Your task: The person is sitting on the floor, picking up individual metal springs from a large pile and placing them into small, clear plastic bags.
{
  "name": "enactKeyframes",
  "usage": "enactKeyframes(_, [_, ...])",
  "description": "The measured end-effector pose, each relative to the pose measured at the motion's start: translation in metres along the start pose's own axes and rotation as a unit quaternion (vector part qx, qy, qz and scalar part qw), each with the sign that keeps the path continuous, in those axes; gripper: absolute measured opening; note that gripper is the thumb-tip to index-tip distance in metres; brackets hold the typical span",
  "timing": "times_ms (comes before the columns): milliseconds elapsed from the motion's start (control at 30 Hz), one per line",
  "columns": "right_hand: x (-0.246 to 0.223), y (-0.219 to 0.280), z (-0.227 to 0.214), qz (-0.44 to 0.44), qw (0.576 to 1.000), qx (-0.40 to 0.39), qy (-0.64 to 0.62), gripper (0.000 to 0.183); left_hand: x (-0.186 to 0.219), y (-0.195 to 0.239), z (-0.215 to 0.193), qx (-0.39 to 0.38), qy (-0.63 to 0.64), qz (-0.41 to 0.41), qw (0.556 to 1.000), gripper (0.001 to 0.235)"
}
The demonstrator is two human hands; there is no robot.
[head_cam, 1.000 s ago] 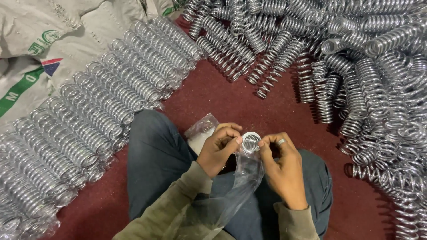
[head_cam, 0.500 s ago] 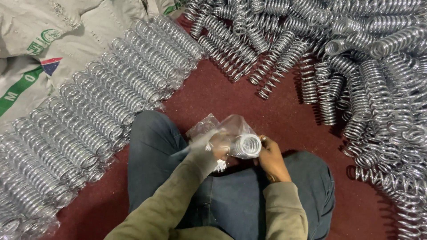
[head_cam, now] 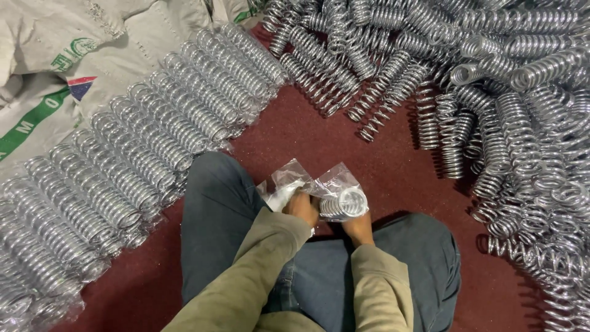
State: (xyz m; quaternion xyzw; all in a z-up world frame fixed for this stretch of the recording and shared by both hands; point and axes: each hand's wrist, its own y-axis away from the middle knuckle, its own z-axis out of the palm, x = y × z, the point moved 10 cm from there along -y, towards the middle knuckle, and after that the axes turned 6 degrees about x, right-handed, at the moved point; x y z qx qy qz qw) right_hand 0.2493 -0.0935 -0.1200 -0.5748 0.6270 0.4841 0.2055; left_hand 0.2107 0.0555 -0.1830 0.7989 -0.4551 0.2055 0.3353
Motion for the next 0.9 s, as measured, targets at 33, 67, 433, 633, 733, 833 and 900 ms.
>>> enactKeyframes(33, [0.004, 0.006, -0.001, -0.001, 1.0, 0.0, 0.0, 0.039, 0.009, 0.011, -0.012, 0.0, 0.0, 0.0, 1.0, 0.026])
enactKeyframes(67, [0.011, 0.014, -0.002, 0.003, 1.0, -0.004, 0.011, 0.043, 0.026, 0.024, -0.02, -0.006, 0.021, 0.044, 0.999, 0.04])
enactKeyframes(433, [-0.003, 0.033, 0.003, 0.013, 0.996, -0.015, 0.084, 0.072, 0.047, 0.018, 0.01, -0.138, 0.024, 0.121, 0.983, 0.079])
enactKeyframes(633, [-0.034, 0.079, -0.001, 0.019, 0.983, -0.048, 0.175, 0.1, 0.056, 0.073, -0.038, -0.137, -0.049, 0.08, 0.986, 0.087])
enactKeyframes(733, [-0.077, 0.099, -0.024, -0.151, 0.963, 0.012, 0.222, 0.074, 0.072, 0.113, -0.076, -0.038, 0.108, 0.141, 0.983, 0.084])
enactKeyframes(833, [-0.151, 0.135, -0.075, -0.306, 0.91, 0.208, 0.188, 0.023, 0.101, 0.147, -0.115, 0.089, 0.207, 0.352, 0.908, 0.067])
enactKeyframes(900, [-0.177, 0.143, -0.072, -0.386, 0.857, 0.222, 0.259, 0.016, 0.105, 0.138, -0.12, 0.18, 0.125, 0.392, 0.893, 0.069])
